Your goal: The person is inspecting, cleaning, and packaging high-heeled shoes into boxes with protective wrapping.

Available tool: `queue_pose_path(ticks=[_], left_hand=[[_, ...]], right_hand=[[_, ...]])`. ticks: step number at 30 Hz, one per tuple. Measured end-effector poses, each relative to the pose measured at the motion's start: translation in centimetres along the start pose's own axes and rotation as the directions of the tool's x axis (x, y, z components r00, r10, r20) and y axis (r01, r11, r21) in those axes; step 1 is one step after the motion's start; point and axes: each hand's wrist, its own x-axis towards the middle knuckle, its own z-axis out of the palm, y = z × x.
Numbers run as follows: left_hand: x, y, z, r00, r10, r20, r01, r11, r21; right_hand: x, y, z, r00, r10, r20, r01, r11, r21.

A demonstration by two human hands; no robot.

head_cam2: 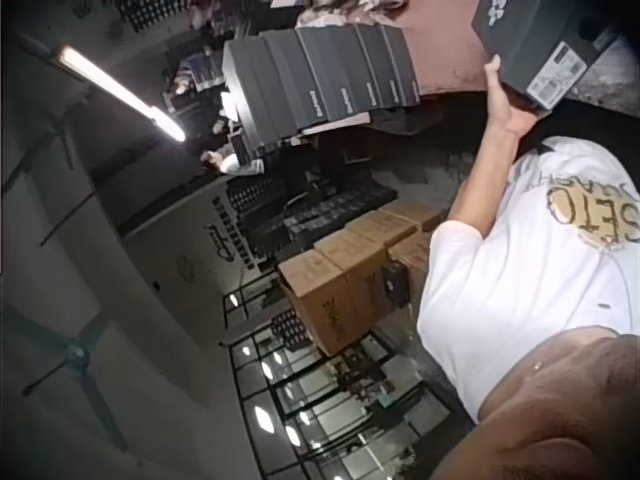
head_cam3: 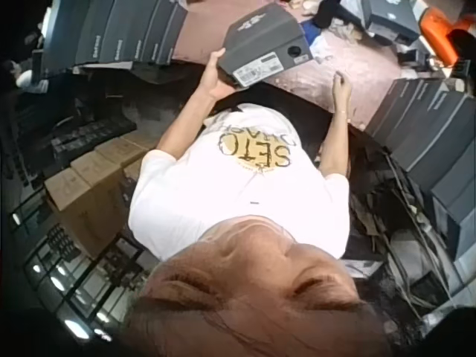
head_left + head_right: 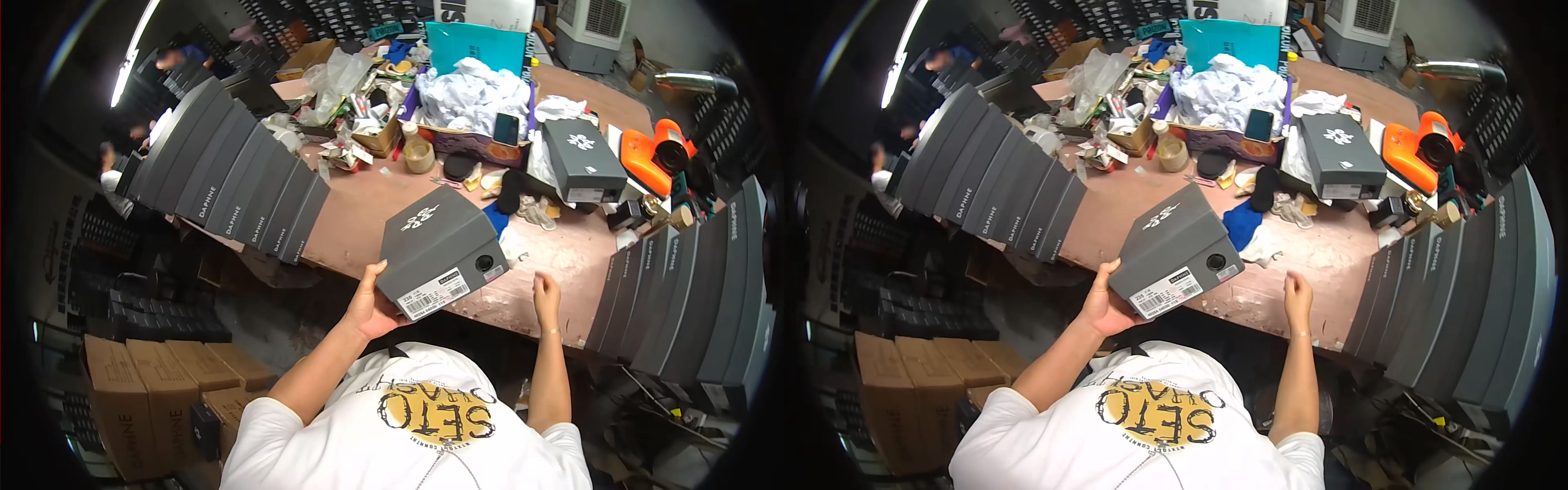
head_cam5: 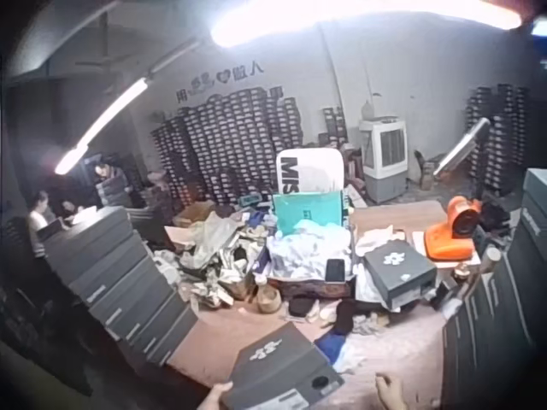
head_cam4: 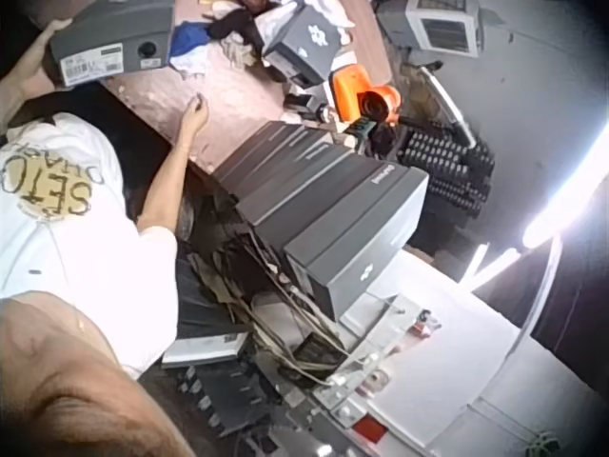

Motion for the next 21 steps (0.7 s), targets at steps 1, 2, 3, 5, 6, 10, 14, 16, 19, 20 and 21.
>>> queue_pose_path(ticks=[1, 2, 3, 5, 6, 10, 14, 16, 19, 20, 21], left_hand=[[0.5, -0.4, 0.5, 1.0, -0.019, -0.002, 0.019, 1.0, 0.011], [0.9, -0.9, 0.8, 0.999, -0.038, -0.008, 0.038, 0.999, 0.023], [1.2, -1.4, 1.3, 0.998, -0.059, -0.015, 0.06, 0.997, 0.039], [1.4, -2.5, 2.8, 0.995, -0.094, 0.03, 0.091, 0.991, 0.1], [1.5, -3.2, 3.4, 0.992, -0.117, 0.053, 0.11, 0.986, 0.128], [4.0, -6.7, 6.3, 0.966, -0.218, 0.136, 0.158, 0.921, 0.357], [11.5, -14.2, 9.4, 0.956, -0.215, 0.201, 0.055, 0.801, 0.596], [16.4, -17.8, 8.4, 0.928, -0.269, 0.257, 0.039, 0.757, 0.652], [17.2, -18.4, 9.6, 0.839, -0.373, 0.396, -0.007, 0.721, 0.693], [15.5, -16.6, 9.9, 0.795, -0.364, 0.485, -0.096, 0.714, 0.693], [13.4, -14.3, 9.7, 0.752, -0.342, 0.564, -0.188, 0.709, 0.68]], right_hand=[[-2.0, 2.1, -1.3, 0.998, 0.063, 0.011, -0.064, 0.993, 0.096], [-4.5, 3.1, -2.5, 0.989, 0.146, 0.006, -0.146, 0.984, 0.105], [-7.2, 3.9, -3.3, 0.973, 0.231, 0.0, -0.229, 0.966, 0.119], [-12.1, 4.2, -4.3, 0.944, 0.331, 0.001, -0.323, 0.92, 0.22], [-14.2, 2.7, -4.6, 0.909, 0.416, 0.001, -0.403, 0.879, 0.254], [-20.3, 3.5, -5.0, 0.886, 0.459, -0.066, -0.422, 0.857, 0.297], [-23.3, 3.9, -4.0, 0.877, 0.475, -0.079, -0.421, 0.836, 0.352], [-23.6, 2.5, -3.2, 0.868, 0.496, -0.022, -0.469, 0.833, 0.294], [-24.2, 1.1, -1.9, 0.872, 0.488, 0.048, -0.487, 0.853, 0.189], [-24.0, 1.0, -1.6, 0.882, 0.468, 0.055, -0.47, 0.866, 0.172], [-24.0, 0.8, -0.9, 0.893, 0.442, 0.079, -0.449, 0.881, 0.15]])
